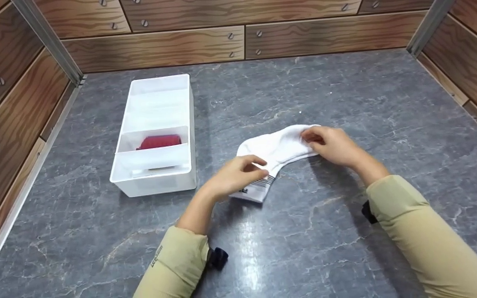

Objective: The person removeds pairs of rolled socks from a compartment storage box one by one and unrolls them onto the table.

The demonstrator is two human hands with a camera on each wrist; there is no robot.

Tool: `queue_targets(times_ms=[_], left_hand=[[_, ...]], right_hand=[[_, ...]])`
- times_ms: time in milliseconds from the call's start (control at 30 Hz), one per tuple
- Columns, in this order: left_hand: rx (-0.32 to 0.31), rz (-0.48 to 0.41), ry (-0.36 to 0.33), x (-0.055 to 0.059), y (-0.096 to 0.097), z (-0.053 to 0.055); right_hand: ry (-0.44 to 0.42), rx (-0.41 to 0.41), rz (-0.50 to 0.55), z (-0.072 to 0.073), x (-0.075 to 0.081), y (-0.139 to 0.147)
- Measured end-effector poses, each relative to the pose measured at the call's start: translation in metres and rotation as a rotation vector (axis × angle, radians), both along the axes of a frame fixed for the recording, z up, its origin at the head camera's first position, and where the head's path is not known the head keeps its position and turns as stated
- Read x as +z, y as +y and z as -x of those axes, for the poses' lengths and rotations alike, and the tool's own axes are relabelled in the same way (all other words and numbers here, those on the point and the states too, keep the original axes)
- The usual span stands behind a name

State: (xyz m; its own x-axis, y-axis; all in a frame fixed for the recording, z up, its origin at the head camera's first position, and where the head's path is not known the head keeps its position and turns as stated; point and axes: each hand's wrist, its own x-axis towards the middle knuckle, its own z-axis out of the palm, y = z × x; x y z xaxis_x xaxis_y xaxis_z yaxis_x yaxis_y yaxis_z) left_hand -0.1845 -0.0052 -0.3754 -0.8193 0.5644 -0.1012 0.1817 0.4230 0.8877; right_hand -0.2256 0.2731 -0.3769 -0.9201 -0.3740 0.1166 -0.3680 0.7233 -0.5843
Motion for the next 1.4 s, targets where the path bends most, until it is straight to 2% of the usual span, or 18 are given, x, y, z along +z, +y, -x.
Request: queue_targets(times_ms=[100,167,367,467,600,700,800,933,1000,1067,1133,1233,1400], left_hand=[[0.042,0.066,0.061,0.002,-0.001,0.004],[0.071,0.100,0.076,0.003,0.000,0.006],[0.196,0.155,0.103,0.003,0.004,0.017],[0.235,0.165,0.125,0.003,0.003,0.023],[0.255,0.146,0.123,0.002,0.002,0.027],[0.255,0.097,0.125,0.003,0.001,0.026],[0.231,-0.014,0.113,0.001,0.001,0.020],[0.167,-0.210,0.022,-0.003,0.004,0.008],[0.149,-0.261,-0.015,-0.006,0.006,0.003],[0.152,-0.260,-0.025,-0.009,0.007,-0.001],[0.163,-0.220,-0.015,-0.011,0.008,-0.003],[0.172,-0.147,0.005,-0.009,0.009,-0.002],[0.203,-0.074,0.029,-0.007,0.006,0.007]], right_hand=[[-0.008,-0.006,-0.028,-0.003,0.004,0.002],[-0.026,-0.012,-0.044,-0.005,0.006,0.002],[-0.163,-0.043,-0.044,-0.012,0.019,0.005],[-0.282,-0.054,0.027,-0.015,0.024,0.005],[-0.469,-0.065,0.168,-0.017,0.029,0.004],[-0.538,-0.051,0.232,-0.017,0.032,0.005],[-0.512,0.010,0.267,-0.014,0.034,0.008],[-0.350,0.082,0.258,-0.006,0.032,0.011],[-0.271,0.081,0.215,0.000,0.030,0.012],[-0.229,0.066,0.161,0.006,0.028,0.013],[-0.218,0.050,0.104,0.011,0.025,0.015],[-0.242,0.045,0.054,0.014,0.022,0.019],[-0.313,0.057,0.050,0.014,0.016,0.020]])
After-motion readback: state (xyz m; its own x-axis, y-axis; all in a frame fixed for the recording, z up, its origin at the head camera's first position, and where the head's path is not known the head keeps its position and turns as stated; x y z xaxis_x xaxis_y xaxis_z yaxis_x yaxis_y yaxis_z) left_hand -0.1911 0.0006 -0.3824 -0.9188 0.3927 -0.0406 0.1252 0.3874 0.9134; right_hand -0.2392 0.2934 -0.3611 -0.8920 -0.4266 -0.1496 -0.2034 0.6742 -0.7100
